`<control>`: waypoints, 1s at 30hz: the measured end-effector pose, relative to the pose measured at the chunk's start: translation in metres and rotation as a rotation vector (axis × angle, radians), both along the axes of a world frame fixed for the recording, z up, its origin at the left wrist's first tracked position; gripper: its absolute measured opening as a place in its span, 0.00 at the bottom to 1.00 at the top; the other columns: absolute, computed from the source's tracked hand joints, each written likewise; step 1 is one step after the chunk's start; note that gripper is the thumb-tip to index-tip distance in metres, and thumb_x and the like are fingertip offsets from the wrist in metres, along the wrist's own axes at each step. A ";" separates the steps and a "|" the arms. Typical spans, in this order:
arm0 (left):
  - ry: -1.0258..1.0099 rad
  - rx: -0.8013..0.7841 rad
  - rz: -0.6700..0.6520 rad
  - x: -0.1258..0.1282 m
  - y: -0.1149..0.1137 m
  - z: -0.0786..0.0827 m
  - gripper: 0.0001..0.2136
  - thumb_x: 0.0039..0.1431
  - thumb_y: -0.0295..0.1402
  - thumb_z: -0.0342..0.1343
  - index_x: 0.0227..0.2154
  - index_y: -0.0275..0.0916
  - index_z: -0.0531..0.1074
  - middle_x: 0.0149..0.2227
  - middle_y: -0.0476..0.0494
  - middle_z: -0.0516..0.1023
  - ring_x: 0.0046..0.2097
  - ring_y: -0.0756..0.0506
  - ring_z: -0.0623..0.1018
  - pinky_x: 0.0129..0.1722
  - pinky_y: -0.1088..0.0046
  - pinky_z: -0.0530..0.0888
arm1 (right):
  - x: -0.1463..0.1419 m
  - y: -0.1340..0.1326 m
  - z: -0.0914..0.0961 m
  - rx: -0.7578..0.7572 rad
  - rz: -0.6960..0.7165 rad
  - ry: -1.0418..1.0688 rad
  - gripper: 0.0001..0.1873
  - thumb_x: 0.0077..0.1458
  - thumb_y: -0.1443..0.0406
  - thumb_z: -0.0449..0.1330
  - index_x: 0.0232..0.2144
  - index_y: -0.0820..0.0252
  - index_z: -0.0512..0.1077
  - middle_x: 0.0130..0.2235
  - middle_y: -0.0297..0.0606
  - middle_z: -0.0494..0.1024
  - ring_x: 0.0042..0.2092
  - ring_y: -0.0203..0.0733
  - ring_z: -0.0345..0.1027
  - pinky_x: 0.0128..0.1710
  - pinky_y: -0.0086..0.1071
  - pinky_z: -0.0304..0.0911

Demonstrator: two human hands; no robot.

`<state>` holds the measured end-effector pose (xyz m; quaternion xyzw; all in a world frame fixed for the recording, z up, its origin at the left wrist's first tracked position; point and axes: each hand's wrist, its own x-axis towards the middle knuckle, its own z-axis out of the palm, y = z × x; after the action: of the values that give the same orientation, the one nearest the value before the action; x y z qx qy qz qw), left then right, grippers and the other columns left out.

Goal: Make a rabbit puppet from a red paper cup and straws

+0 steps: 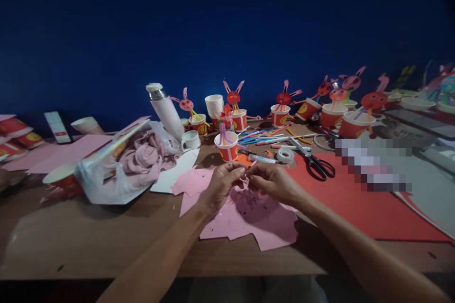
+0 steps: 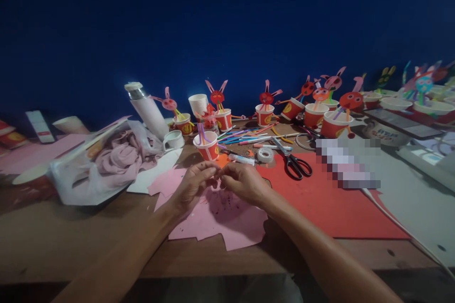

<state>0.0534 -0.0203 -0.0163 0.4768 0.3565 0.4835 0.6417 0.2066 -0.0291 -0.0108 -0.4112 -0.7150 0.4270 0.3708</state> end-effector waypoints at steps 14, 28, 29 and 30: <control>-0.090 -0.088 0.072 0.003 0.000 0.004 0.09 0.39 0.32 0.61 0.22 0.34 0.67 0.19 0.52 0.68 0.21 0.55 0.67 0.21 0.80 0.63 | 0.005 0.007 -0.002 -0.267 0.068 0.187 0.11 0.48 0.58 0.55 0.29 0.61 0.68 0.26 0.33 0.73 0.26 0.32 0.64 0.22 0.24 0.57; -0.201 -0.110 0.105 -0.001 0.002 0.005 0.11 0.40 0.32 0.61 0.24 0.36 0.65 0.21 0.52 0.70 0.22 0.55 0.68 0.20 0.80 0.64 | -0.002 0.004 0.000 -0.300 0.046 0.268 0.14 0.46 0.57 0.58 0.28 0.64 0.70 0.24 0.32 0.71 0.25 0.30 0.61 0.23 0.25 0.54; -0.203 -0.109 0.106 -0.001 0.002 0.005 0.11 0.40 0.32 0.61 0.25 0.35 0.65 0.22 0.52 0.70 0.22 0.55 0.68 0.20 0.80 0.64 | -0.003 0.005 0.000 -0.290 0.035 0.256 0.13 0.45 0.58 0.59 0.28 0.64 0.70 0.24 0.32 0.70 0.25 0.30 0.61 0.23 0.24 0.54; -0.204 -0.108 0.108 -0.001 0.002 0.004 0.10 0.40 0.32 0.61 0.25 0.35 0.65 0.22 0.52 0.70 0.22 0.55 0.68 0.20 0.80 0.64 | -0.003 0.005 -0.001 -0.284 0.023 0.246 0.12 0.44 0.59 0.59 0.28 0.64 0.70 0.23 0.31 0.70 0.25 0.30 0.61 0.23 0.24 0.54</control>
<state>0.0524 -0.0178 -0.0118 0.3699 0.3401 0.5436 0.6723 0.2033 -0.0245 -0.0114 -0.3959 -0.6015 0.5748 0.3887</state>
